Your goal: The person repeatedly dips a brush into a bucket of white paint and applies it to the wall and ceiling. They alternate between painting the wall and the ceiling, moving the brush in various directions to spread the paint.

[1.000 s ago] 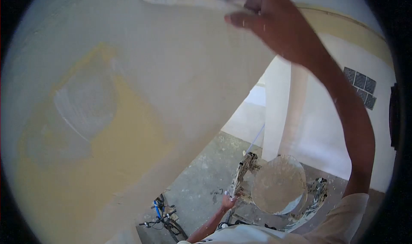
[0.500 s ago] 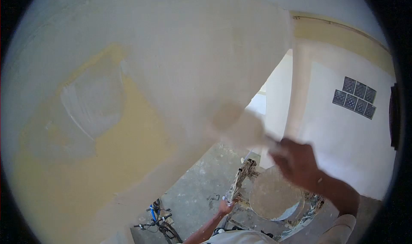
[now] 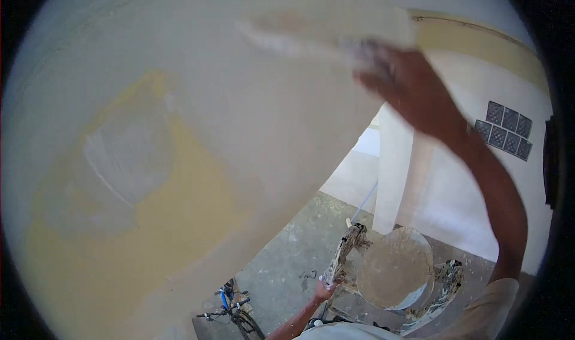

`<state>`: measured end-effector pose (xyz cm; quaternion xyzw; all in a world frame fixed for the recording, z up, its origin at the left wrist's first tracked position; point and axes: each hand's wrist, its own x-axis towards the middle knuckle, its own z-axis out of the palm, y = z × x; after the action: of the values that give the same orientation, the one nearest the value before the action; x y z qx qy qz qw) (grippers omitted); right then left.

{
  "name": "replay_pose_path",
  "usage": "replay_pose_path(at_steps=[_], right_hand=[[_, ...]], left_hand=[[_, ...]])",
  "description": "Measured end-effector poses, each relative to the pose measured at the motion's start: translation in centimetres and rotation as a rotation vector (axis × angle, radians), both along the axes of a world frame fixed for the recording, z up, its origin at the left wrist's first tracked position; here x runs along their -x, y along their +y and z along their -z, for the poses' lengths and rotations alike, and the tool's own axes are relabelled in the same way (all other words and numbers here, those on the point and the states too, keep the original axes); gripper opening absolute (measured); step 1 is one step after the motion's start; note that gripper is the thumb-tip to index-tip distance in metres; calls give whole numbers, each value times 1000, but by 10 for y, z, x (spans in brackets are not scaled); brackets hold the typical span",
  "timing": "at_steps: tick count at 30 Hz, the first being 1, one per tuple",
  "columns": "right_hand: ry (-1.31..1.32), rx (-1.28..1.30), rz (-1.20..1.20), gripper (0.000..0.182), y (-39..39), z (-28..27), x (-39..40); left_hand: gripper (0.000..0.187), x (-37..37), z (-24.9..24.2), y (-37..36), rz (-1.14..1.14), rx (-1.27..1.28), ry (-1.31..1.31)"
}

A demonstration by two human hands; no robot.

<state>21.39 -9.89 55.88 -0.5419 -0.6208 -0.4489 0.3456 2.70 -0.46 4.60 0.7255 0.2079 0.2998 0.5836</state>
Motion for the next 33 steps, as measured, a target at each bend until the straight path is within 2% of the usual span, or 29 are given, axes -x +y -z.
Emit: replay_pose_path(at_steps=[1,2,3,4,6,9,11,13,14,15,16,17,18,19,21,22,24,25,26,27,28,29,30,31,33], right_hand=[[70,149,106,38,-5,26,4],[161,213,34,42,-11,54,13],[251,372,42,43,-21,74,24],[195,440,93,41,-27,100,30],[274,650,71,40,-40,142,42],[333,774,52,39,-54,167,43],[354,771,96,35,-64,158,38],[432,629,115,31,-65,135,26],[458,482,76,31,-62,119,18],[427,390,135,30,-55,98,10],[314,156,99,28,-49,77,-3],[169,2,144,25,-37,53,-19],[255,-9,26,25,-30,17,-20],[-516,-216,416,35,-23,-6,-52],[260,-20,21,40,-10,-56,-37],[267,-21,26,40,-9,-61,-24],[127,70,278,40,-9,-59,-9],[221,52,157,41,4,-56,-28],[315,34,36,41,19,-46,-52],[116,83,51,42,17,-29,-56],[-86,-19,170,35,15,-2,-51],[58,158,174,37,8,21,-46],[201,213,139,37,-4,44,-30],[326,423,75,37,-8,66,-27],[244,544,137,39,-22,112,-12]], left_hand=[[34,0,-5,2,18,-83,43],[34,-1,-7,2,34,-166,85],[35,-4,1,4,36,-65,35],[35,-4,7,7,39,-64,37],[36,-3,16,9,126,-43,-36],[35,-2,19,5,53,-65,-14],[36,-3,16,8,73,-116,-16],[37,-3,-1,7,105,-199,75],[37,0,-7,5,97,-201,77],[37,0,-12,3,82,-178,117],[38,0,-13,3,68,-154,160],[38,0,-1,5,83,-93,60],[38,1,-3,4,84,-93,63],[37,2,-9,1,58,-165,86],[37,2,-13,-2,42,-237,116],[36,1,-15,-2,49,-189,69],[35,1,-18,-1,57,-138,31],[33,2,-21,-2,63,-73,70],[32,3,-21,-3,68,-7,111],[32,3,-16,-3,72,-2,115],[31,0,-9,1,82,-30,86],[30,-3,-4,5,93,-62,54],[30,-2,-3,5,92,-64,48],[30,-1,-2,7,106,-75,49],[28,-1,2,7,107,-54,15]])
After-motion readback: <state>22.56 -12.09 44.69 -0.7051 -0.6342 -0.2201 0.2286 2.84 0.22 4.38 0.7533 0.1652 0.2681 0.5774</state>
